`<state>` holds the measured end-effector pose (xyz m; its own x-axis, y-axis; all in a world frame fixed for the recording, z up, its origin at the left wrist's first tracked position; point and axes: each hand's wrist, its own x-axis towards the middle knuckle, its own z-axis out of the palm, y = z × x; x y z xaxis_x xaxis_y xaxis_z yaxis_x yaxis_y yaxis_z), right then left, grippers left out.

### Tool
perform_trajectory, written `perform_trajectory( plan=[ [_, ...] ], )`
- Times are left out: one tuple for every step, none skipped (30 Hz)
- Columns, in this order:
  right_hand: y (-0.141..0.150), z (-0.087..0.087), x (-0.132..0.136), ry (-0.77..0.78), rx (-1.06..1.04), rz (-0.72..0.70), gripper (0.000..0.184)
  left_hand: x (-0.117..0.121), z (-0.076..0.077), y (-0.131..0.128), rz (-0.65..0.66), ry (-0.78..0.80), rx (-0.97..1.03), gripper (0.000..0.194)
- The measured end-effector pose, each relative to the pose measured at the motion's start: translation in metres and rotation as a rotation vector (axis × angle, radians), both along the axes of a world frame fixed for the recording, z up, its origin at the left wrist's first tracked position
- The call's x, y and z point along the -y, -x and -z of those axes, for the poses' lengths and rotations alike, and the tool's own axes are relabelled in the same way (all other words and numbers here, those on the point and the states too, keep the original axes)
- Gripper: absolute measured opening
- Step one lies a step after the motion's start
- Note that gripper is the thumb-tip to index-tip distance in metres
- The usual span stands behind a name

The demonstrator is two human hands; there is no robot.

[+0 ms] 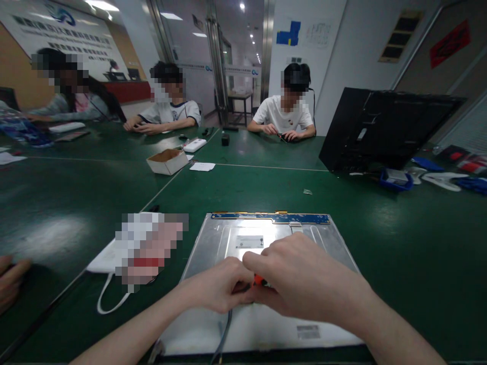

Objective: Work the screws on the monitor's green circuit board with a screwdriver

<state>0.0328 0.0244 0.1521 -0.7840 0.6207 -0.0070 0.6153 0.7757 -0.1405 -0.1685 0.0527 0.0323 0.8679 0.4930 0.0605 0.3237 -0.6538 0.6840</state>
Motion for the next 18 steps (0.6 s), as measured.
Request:
perform_trajectory(
  plan=[
    [0.0003, 0.0000, -0.0001, -0.002, 0.000, 0.001, 0.014, -0.0008, 0.0001, 0.0000, 0.031, 0.004, 0.021, 0.010],
    [0.0006, -0.0003, -0.0001, -0.003, 0.001, 0.000, 0.014, -0.0018, 0.0006, 0.0000, 0.066, 0.010, 0.041, 0.009],
    [0.0007, -0.0010, -0.0001, -0.004, 0.002, -0.005, 0.013, -0.0030, 0.0013, 0.0002, 0.082, 0.009, 0.055, 0.008],
    [0.0007, -0.0018, 0.0001, -0.004, 0.000, -0.012, 0.011, -0.0040, 0.0022, 0.0004, 0.082, 0.005, 0.063, 0.005],
    [0.0006, -0.0026, 0.0003, -0.003, -0.006, -0.021, 0.009, -0.0048, 0.0032, 0.0008, 0.075, -0.001, 0.063, 0.004],
    [0.0004, -0.0035, 0.0006, -0.001, -0.016, -0.030, 0.009, -0.0053, 0.0041, 0.0011, 0.066, -0.005, 0.055, 0.004],
    [0.0001, -0.0041, 0.0009, 0.002, -0.026, -0.039, 0.011, -0.0054, 0.0049, 0.0015, 0.060, -0.010, 0.046, 0.005],
    [-0.0001, -0.0045, 0.0012, 0.007, -0.031, -0.048, 0.013, -0.0053, 0.0054, 0.0018, 0.057, -0.014, 0.038, 0.006],
    [-0.0003, -0.0047, 0.0013, 0.010, -0.032, -0.055, 0.014, -0.0050, 0.0056, 0.0020, 0.057, -0.019, 0.032, 0.006],
    [-0.0004, -0.0046, 0.0014, 0.011, -0.028, -0.058, 0.015, -0.0046, 0.0056, 0.0021, 0.053, -0.025, 0.026, 0.007],
    [-0.0005, -0.0043, 0.0014, 0.008, -0.023, -0.061, 0.014, -0.0044, 0.0055, 0.0021, 0.047, -0.029, 0.025, 0.007],
    [-0.0006, -0.0040, 0.0013, 0.003, -0.020, -0.062, 0.013, -0.0043, 0.0053, 0.0020, 0.044, -0.026, 0.024, 0.008],
    [-0.0006, -0.0038, 0.0012, -0.001, -0.019, -0.063, 0.012, -0.0044, 0.0051, 0.0019, 0.044, -0.018, 0.022, 0.008],
    [-0.0006, -0.0038, 0.0010, -0.003, -0.018, -0.062, 0.011, -0.0047, 0.0051, 0.0017, 0.049, -0.007, 0.019, 0.008],
    [-0.0005, -0.0039, 0.0010, -0.001, -0.019, -0.061, 0.010, -0.0050, 0.0050, 0.0016, 0.055, 0.002, 0.019, 0.007],
    [-0.0004, -0.0042, 0.0010, 0.003, -0.020, -0.057, 0.009, -0.0054, 0.0051, 0.0015, 0.062, 0.011, 0.019, 0.007],
    [-0.0003, -0.0047, 0.0011, 0.008, -0.021, -0.052, 0.009, -0.0058, 0.0051, 0.0014, 0.065, 0.017, 0.020, 0.007],
    [-0.0001, -0.0052, 0.0014, 0.012, -0.023, -0.046, 0.009, -0.0061, 0.0051, 0.0014, 0.064, 0.019, 0.020, 0.006]
  ],
)
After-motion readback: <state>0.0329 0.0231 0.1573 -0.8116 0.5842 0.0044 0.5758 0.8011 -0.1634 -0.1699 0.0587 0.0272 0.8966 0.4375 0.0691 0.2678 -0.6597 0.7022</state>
